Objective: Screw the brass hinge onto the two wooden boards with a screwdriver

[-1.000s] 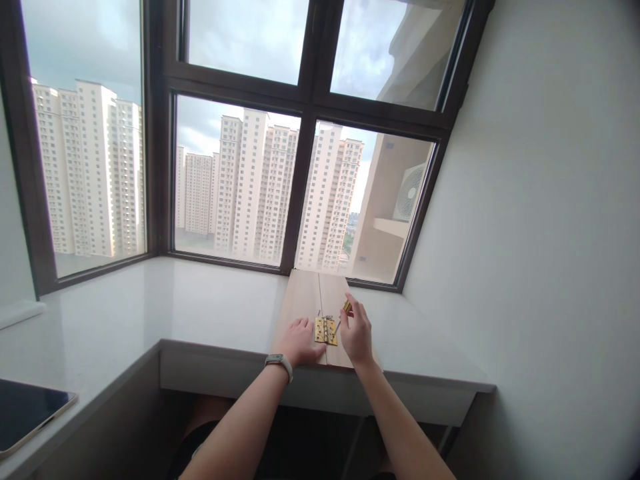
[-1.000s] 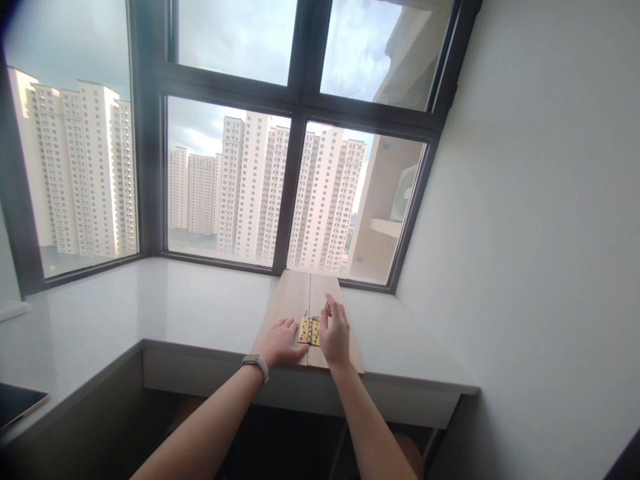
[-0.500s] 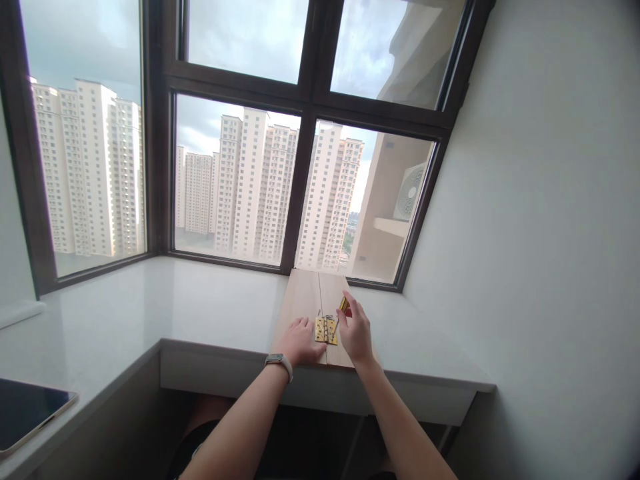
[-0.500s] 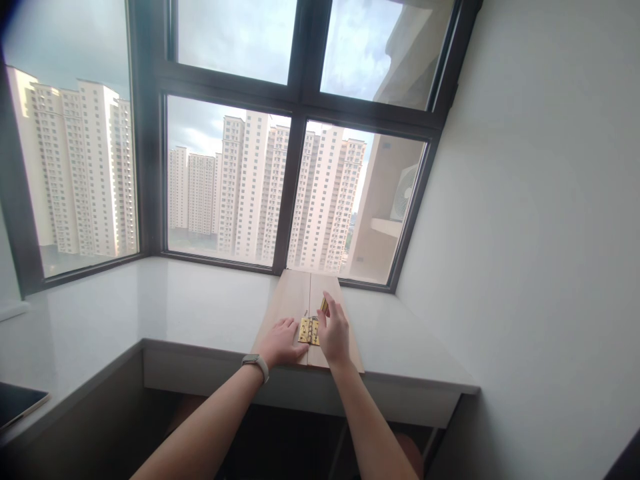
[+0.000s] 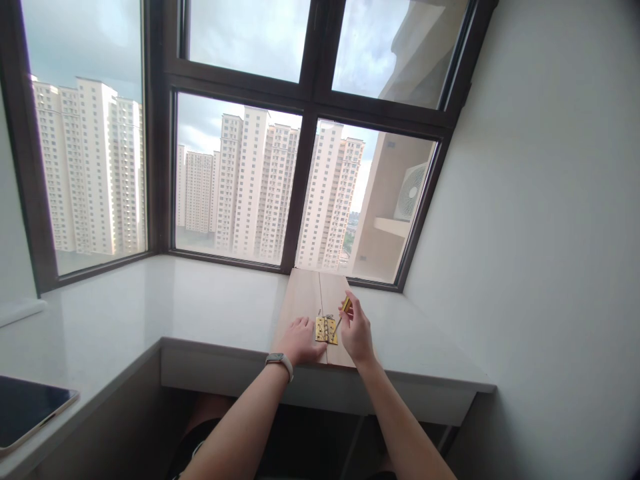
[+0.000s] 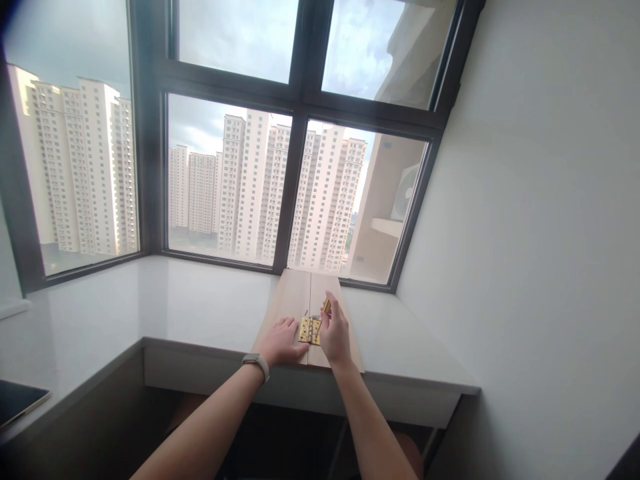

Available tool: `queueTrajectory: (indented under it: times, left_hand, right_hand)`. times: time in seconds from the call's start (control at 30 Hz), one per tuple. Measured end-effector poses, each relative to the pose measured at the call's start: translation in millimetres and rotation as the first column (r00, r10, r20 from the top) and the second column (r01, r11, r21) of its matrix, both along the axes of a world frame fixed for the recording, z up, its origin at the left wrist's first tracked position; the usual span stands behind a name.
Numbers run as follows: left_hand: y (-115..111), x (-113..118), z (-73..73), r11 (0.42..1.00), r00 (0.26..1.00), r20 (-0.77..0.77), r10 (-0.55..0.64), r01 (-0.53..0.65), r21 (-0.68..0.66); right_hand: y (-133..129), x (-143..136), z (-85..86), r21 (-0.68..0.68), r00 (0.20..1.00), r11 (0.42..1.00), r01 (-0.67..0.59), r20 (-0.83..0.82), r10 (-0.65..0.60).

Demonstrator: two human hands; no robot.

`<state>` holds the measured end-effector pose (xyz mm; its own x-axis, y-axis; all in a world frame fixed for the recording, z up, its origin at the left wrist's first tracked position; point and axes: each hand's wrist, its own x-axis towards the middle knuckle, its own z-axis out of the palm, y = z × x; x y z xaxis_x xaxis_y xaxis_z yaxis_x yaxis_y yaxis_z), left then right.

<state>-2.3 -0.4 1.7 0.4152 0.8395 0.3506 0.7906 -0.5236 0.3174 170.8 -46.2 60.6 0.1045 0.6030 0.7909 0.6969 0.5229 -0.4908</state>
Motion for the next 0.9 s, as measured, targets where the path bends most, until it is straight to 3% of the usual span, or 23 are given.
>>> queueTrajectory:
  times: [0.17, 0.3, 0.37, 0.43, 0.5, 0.57, 0.7, 0.9]
  left_hand:
    - [-0.5, -0.4, 0.8, 1.0, 1.0, -0.002, -0.005, 0.005, -0.003]
    - [-0.7, -0.6, 1.5, 1.0, 1.0, -0.001, -0.012, 0.012, -0.012]
    - [-0.8, -0.7, 1.8, 1.0, 1.0, 0.002, -0.015, 0.015, -0.009]
    - [-1.0, -0.8, 1.9, 1.0, 1.0, 0.001, -0.007, 0.007, -0.008]
    - [-1.2, -0.9, 2.1, 1.0, 1.0, -0.002, -0.002, 0.002, -0.005]
    - [-1.6, -1.1, 2.4, 1.0, 1.0, -0.006, -0.006, 0.006, 0.001]
    - [-3.3, -1.3, 3.7, 1.0, 1.0, -0.008, -0.004, 0.004, 0.016]
    - [-5.8, -0.8, 6.6, 1.0, 1.0, -0.008, -0.003, 0.003, -0.005]
  right_hand:
    - [-1.6, -0.9, 1.7, 0.008, 0.996, 0.999, -0.04, -0.075, 0.04]
    - [-3.9, 2.6, 12.6, 0.065, 0.994, 0.997, 0.031, -0.105, -0.024]
    - [-2.9, 6.9, 18.0, 0.037, 0.995, 0.996, 0.084, -0.049, -0.082]
    - [-0.6, 10.8, 19.3, -0.077, 0.985, 0.986, 0.149, 0.099, -0.142]
    - [2.1, 12.0, 14.2, -0.253, 0.938, 0.931, 0.262, 0.294, -0.184]
    - [4.3, 9.6, 3.3, -0.398, 0.864, 0.828, 0.396, 0.467, -0.189]
    - [6.6, -1.0, -21.7, -0.495, 0.751, 0.683, 0.538, 0.649, -0.121]
    - [10.5, -10.9, -31.6, -0.489, 0.735, 0.686, 0.539, 0.671, -0.099]
